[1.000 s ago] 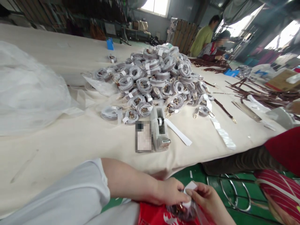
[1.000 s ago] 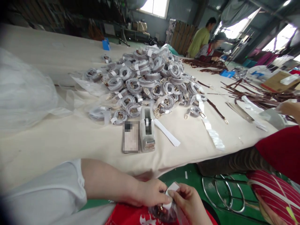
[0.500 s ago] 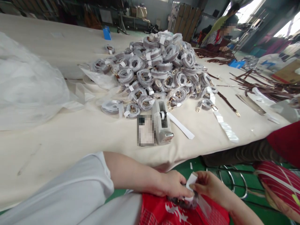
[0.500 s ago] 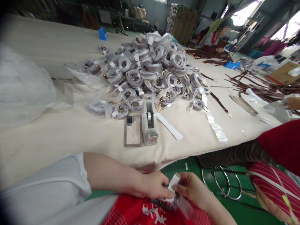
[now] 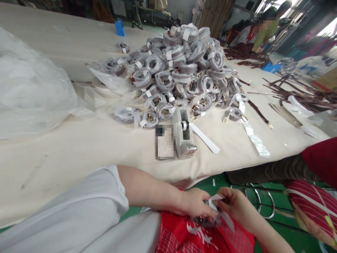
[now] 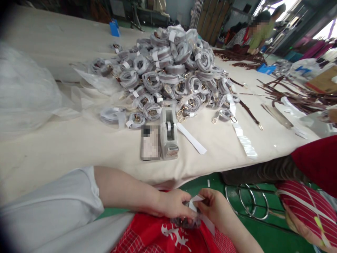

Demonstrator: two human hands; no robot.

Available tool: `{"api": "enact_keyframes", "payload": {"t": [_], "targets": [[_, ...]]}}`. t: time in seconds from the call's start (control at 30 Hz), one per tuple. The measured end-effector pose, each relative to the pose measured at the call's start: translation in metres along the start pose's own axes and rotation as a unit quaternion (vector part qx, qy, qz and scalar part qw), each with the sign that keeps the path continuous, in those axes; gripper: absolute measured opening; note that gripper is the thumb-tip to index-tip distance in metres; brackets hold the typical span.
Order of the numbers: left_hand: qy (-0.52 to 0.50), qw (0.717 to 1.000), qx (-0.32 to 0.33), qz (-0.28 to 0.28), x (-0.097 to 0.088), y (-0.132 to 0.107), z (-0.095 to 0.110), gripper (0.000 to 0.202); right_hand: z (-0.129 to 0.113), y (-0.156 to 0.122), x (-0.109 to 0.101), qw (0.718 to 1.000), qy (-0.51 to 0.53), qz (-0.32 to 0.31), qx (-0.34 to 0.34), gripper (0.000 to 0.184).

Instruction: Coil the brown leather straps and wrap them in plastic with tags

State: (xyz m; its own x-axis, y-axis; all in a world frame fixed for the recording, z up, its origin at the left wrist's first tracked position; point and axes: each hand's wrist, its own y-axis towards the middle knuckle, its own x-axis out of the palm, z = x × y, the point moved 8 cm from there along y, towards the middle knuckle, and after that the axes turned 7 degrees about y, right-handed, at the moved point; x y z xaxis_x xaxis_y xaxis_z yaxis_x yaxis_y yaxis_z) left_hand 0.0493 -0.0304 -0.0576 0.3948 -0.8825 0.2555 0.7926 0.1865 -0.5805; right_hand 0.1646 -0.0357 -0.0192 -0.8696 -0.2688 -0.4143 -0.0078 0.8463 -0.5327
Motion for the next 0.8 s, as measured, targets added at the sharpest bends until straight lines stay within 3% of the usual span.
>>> {"api": "enact_keyframes", "payload": {"t": [0.1, 0.2, 0.3, 0.43, 0.6, 0.8], "targets": [[-0.021, 0.999, 0.009, 0.032, -0.005, 0.007, -0.001, 0.027, -0.032, -0.009, -0.001, 0.977, -0.186, 0.047, -0.094, 0.018], [-0.050, 0.996, 0.000, 0.069, -0.014, 0.011, -0.003, 0.037, -0.046, -0.017, 0.012, 0.963, -0.237, 0.017, -0.127, 0.022], [-0.119, 0.992, -0.016, 0.050, -0.016, 0.014, -0.004, 0.039, -0.043, -0.023, 0.022, 0.956, -0.254, 0.026, -0.147, 0.027], [-0.249, 0.967, -0.029, -0.032, -0.007, 0.019, -0.005, 0.032, -0.025, -0.032, 0.031, 0.941, -0.270, 0.094, -0.183, 0.035], [-0.197, 0.978, -0.017, 0.065, -0.017, 0.024, -0.015, 0.031, -0.010, -0.047, 0.025, 0.925, -0.232, 0.204, -0.219, 0.028], [-0.166, 0.984, -0.006, 0.058, -0.015, 0.021, -0.013, 0.034, -0.018, -0.056, 0.022, 0.899, -0.255, 0.234, -0.268, 0.021]]}}
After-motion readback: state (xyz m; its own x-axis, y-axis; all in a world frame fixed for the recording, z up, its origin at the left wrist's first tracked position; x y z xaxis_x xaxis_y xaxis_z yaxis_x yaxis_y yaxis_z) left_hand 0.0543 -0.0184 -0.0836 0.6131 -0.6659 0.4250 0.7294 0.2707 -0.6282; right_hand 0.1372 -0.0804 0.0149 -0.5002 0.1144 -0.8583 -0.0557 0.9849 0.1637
